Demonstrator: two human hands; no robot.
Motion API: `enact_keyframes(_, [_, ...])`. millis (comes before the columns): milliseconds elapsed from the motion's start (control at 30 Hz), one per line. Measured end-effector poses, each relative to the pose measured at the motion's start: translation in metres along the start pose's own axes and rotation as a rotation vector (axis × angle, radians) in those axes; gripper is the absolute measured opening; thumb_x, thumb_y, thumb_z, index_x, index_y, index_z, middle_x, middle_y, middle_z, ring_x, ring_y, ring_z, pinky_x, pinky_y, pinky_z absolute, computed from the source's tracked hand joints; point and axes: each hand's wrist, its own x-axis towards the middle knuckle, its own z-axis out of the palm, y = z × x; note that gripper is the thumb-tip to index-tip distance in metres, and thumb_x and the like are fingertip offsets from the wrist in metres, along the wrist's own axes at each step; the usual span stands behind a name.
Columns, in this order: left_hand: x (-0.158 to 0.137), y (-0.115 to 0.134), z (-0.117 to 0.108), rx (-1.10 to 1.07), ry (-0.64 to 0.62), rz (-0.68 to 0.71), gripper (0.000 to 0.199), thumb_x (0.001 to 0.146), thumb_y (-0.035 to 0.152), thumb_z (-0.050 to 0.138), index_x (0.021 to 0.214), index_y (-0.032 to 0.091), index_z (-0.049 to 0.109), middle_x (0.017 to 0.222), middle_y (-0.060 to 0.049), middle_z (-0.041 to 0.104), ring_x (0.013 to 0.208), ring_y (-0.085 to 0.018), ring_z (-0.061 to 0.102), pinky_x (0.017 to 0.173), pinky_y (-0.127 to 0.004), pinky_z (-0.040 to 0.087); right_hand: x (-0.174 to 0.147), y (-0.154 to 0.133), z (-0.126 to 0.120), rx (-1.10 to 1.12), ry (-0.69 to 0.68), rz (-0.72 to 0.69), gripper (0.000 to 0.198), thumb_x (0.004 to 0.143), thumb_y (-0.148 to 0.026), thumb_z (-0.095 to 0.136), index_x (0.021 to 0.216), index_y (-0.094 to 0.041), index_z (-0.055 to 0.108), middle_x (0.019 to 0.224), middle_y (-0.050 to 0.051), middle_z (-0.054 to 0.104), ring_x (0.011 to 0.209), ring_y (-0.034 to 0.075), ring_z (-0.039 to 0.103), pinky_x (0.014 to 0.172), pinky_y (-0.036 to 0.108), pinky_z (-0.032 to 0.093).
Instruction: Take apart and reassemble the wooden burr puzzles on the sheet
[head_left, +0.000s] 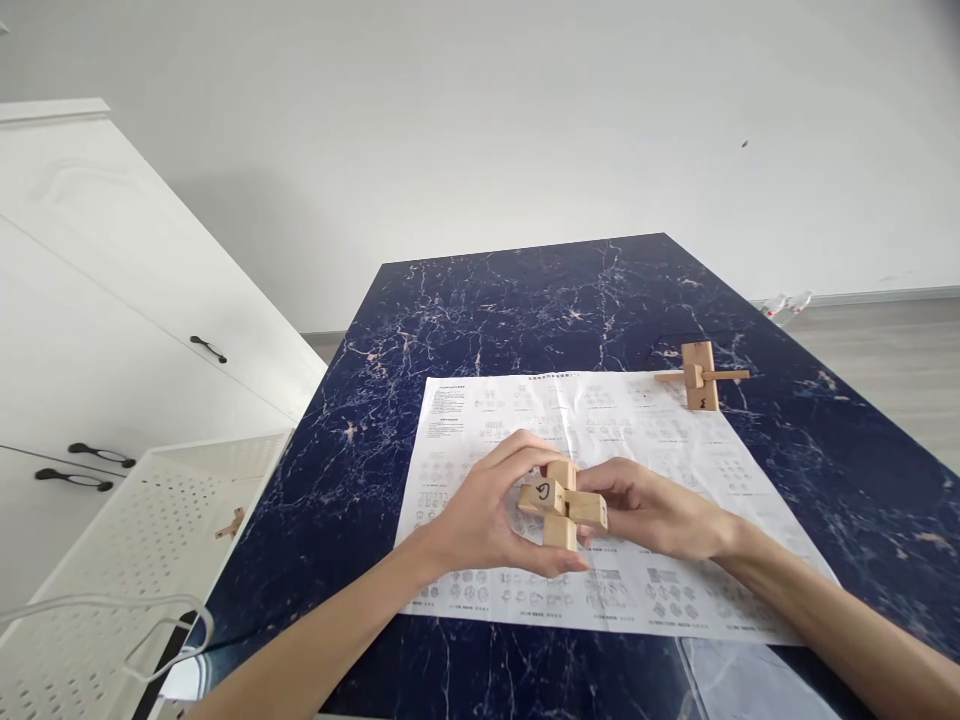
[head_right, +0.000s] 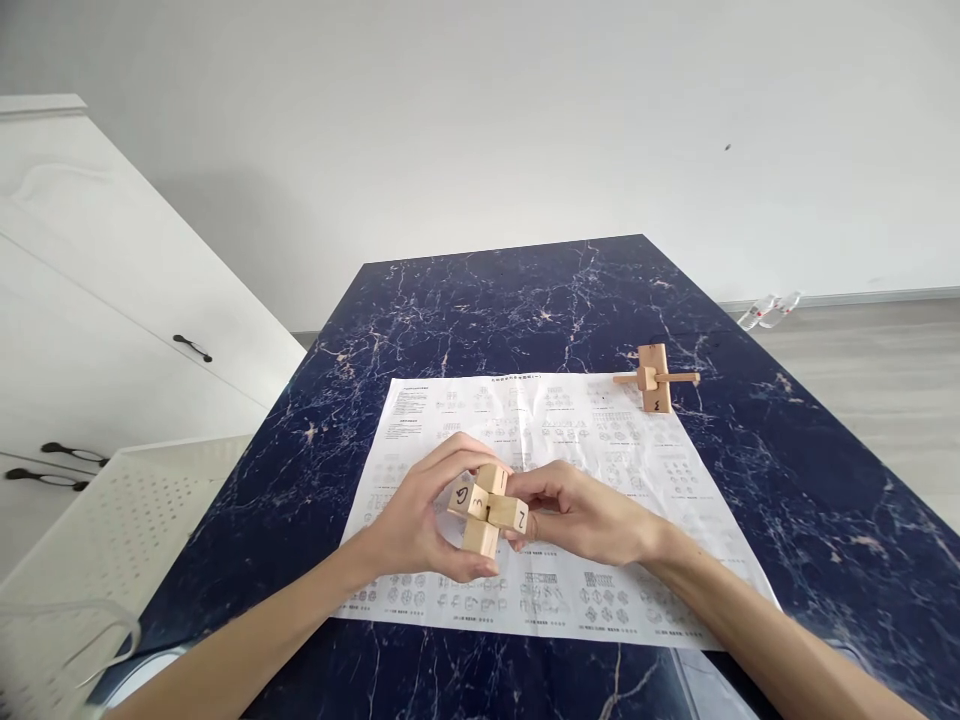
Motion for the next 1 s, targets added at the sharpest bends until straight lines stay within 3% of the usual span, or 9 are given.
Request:
enact_keyframes(133, [0.001,0.000,0.001,-0.004,0.101,-0.038,0.062,0.073,0.066,0.089,0.112,0.022,0.068,0.108,-0.007,0.065,0.096,-0.025,0.064,0.087,-0.042,0.056,0.001,-0.005,0.006,-0.058,0.065,-0.005,0.033,0.103,-0.051,0.066,0.100,-0.018,0.070,0.093,0.004,0.070,0.084,0.019,0.064,0.076,0.032,0.053])
enact_keyframes(267, [0.000,-0.001,0.001,-0.030,0.130,-0.027,0.058,0.076,0.063,0.089,0.111,0.022,0.068,0.107,-0.007,0.065,0.094,-0.023,0.063,0.086,-0.040,0.055,0.000,-0.005,0.012,-0.233,0.139,-0.036,0.034,0.105,-0.050,0.064,0.090,-0.019,0.065,0.086,0.002,0.067,0.076,0.016,0.058,0.070,0.029,0.049])
enact_keyframes(433, [-0.001,0.002,0.003,-0.066,0.044,-0.011,0.059,0.075,0.063,0.089,0.112,0.022,0.069,0.106,-0.007,0.068,0.093,-0.024,0.066,0.085,-0.040,0.056,-0.002,-0.007,0.011,-0.066,-0.070,-0.077,0.042,0.110,-0.054,0.053,0.089,-0.019,0.065,0.078,0.002,0.066,0.066,0.014,0.056,0.064,0.028,0.050])
enact_keyframes(600, [-0.002,0.005,0.007,-0.099,0.007,0.094,0.064,0.071,0.062,0.091,0.117,0.022,0.070,0.106,-0.008,0.072,0.094,-0.025,0.070,0.085,-0.040,0.059,0.001,-0.003,0.010,0.329,-0.429,-0.061,0.045,0.108,-0.057,0.054,0.092,-0.017,0.066,0.065,0.001,0.064,0.053,0.012,0.055,0.056,0.025,0.052])
enact_keyframes(667, [-0.003,0.004,0.007,-0.056,0.055,0.143,0.065,0.070,0.060,0.093,0.119,0.023,0.070,0.105,-0.008,0.072,0.091,-0.024,0.070,0.083,-0.040,0.060,0.002,-0.001,0.010,0.376,-0.404,-0.026,0.042,0.107,-0.057,0.057,0.098,-0.017,0.066,0.068,0.001,0.066,0.054,0.013,0.058,0.058,0.026,0.054])
enact_keyframes(800, [-0.003,0.002,0.004,0.082,0.176,0.237,0.073,0.066,0.050,0.098,0.127,0.022,0.069,0.111,-0.009,0.073,0.092,-0.024,0.070,0.083,-0.039,0.061,0.001,0.001,0.008,0.357,-0.208,0.004,0.036,0.105,-0.054,0.064,0.113,-0.019,0.064,0.084,0.002,0.068,0.065,0.013,0.062,0.068,0.029,0.057])
enact_keyframes(1000, [-0.004,0.004,0.007,0.129,0.098,0.372,0.084,0.065,0.048,0.100,0.138,0.023,0.064,0.112,-0.009,0.074,0.097,-0.026,0.071,0.086,-0.040,0.062,0.001,0.000,0.003,0.307,-0.356,-0.020,0.032,0.110,-0.046,0.059,0.101,-0.016,0.066,0.075,0.000,0.061,0.062,0.011,0.057,0.063,0.024,0.049])
